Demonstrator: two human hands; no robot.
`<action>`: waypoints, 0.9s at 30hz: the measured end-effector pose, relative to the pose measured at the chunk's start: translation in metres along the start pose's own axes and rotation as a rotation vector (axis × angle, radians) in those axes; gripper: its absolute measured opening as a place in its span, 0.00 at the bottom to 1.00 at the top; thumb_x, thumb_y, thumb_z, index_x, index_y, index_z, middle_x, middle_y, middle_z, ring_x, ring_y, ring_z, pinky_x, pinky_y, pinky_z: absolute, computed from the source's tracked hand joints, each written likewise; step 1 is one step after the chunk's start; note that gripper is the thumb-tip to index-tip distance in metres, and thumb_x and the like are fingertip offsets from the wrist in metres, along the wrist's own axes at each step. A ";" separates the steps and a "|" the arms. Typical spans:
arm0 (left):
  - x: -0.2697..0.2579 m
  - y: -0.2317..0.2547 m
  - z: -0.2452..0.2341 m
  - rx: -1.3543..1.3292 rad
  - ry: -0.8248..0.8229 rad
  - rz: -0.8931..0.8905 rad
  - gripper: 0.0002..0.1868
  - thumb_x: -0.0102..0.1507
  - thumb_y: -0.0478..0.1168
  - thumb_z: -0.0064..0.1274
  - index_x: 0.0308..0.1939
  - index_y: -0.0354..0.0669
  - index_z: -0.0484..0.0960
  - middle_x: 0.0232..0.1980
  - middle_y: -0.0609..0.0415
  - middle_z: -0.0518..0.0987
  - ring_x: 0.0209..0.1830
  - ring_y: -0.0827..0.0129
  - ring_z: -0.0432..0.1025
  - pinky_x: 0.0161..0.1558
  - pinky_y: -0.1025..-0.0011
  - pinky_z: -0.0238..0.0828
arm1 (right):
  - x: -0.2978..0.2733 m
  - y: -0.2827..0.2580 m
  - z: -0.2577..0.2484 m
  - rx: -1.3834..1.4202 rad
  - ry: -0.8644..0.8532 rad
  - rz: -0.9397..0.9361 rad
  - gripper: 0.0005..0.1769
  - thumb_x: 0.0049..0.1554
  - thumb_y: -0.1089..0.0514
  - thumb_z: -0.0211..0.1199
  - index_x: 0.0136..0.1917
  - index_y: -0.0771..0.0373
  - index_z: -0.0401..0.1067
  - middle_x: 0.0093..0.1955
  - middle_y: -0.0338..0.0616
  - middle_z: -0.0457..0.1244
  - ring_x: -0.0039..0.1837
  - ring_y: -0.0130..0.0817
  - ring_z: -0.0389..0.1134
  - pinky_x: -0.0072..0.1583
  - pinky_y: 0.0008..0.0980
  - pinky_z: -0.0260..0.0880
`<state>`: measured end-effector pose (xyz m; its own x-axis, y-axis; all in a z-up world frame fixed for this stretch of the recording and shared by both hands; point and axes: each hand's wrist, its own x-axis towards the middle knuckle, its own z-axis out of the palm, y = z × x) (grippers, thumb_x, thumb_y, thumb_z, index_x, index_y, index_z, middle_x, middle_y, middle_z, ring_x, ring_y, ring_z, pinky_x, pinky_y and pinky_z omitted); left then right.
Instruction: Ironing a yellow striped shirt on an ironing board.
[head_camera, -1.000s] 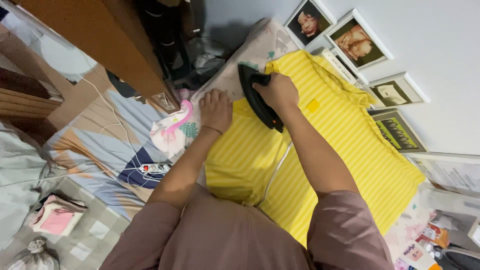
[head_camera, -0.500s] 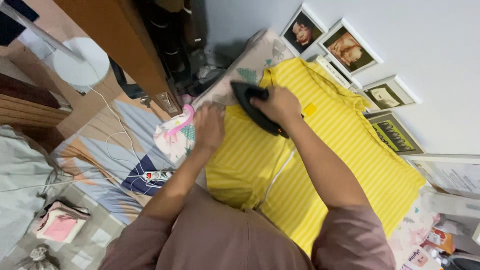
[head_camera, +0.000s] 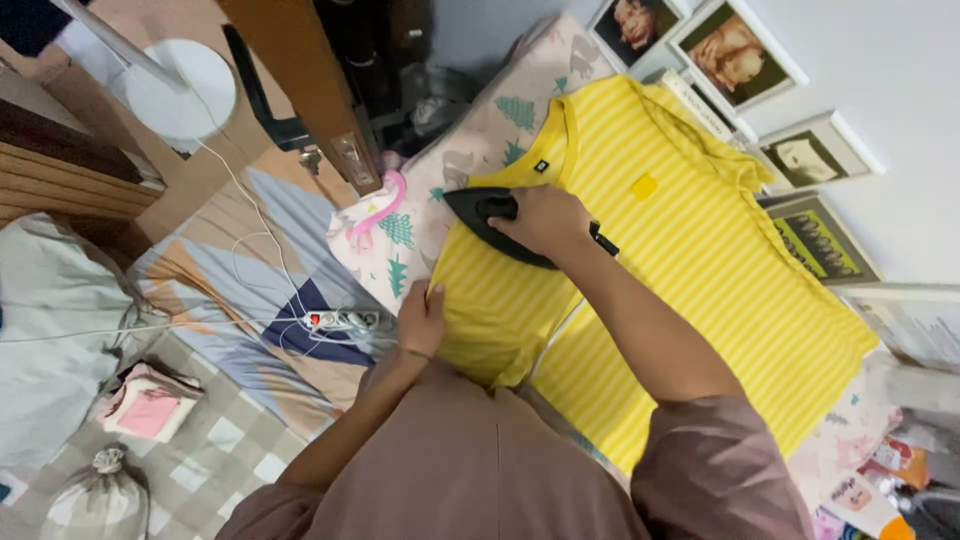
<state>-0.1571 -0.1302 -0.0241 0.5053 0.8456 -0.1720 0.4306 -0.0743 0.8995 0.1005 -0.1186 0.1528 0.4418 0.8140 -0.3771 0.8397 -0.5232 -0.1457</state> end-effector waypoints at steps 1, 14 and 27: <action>0.004 -0.002 0.003 -0.004 0.010 0.005 0.22 0.72 0.52 0.43 0.50 0.34 0.76 0.38 0.35 0.78 0.39 0.40 0.74 0.40 0.52 0.70 | 0.007 0.000 -0.003 -0.005 0.007 -0.007 0.33 0.51 0.29 0.65 0.52 0.59 0.78 0.50 0.54 0.71 0.53 0.54 0.72 0.53 0.54 0.73; -0.005 -0.015 0.009 -0.132 0.131 0.071 0.21 0.74 0.53 0.39 0.44 0.38 0.74 0.29 0.45 0.73 0.26 0.57 0.70 0.32 0.60 0.66 | -0.036 -0.030 0.008 -0.059 -0.118 -0.088 0.33 0.53 0.28 0.62 0.55 0.58 0.77 0.51 0.54 0.70 0.55 0.55 0.71 0.56 0.54 0.72; -0.022 -0.019 0.009 -0.228 0.109 0.076 0.18 0.74 0.51 0.41 0.43 0.37 0.73 0.28 0.54 0.68 0.27 0.73 0.62 0.32 0.67 0.64 | -0.065 -0.042 0.028 -0.069 -0.161 -0.073 0.31 0.54 0.29 0.62 0.53 0.57 0.77 0.50 0.51 0.71 0.54 0.52 0.73 0.54 0.51 0.73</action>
<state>-0.1695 -0.1526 -0.0407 0.4410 0.8950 -0.0675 0.2084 -0.0290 0.9776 0.0276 -0.1565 0.1573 0.3269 0.7957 -0.5100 0.8898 -0.4409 -0.1175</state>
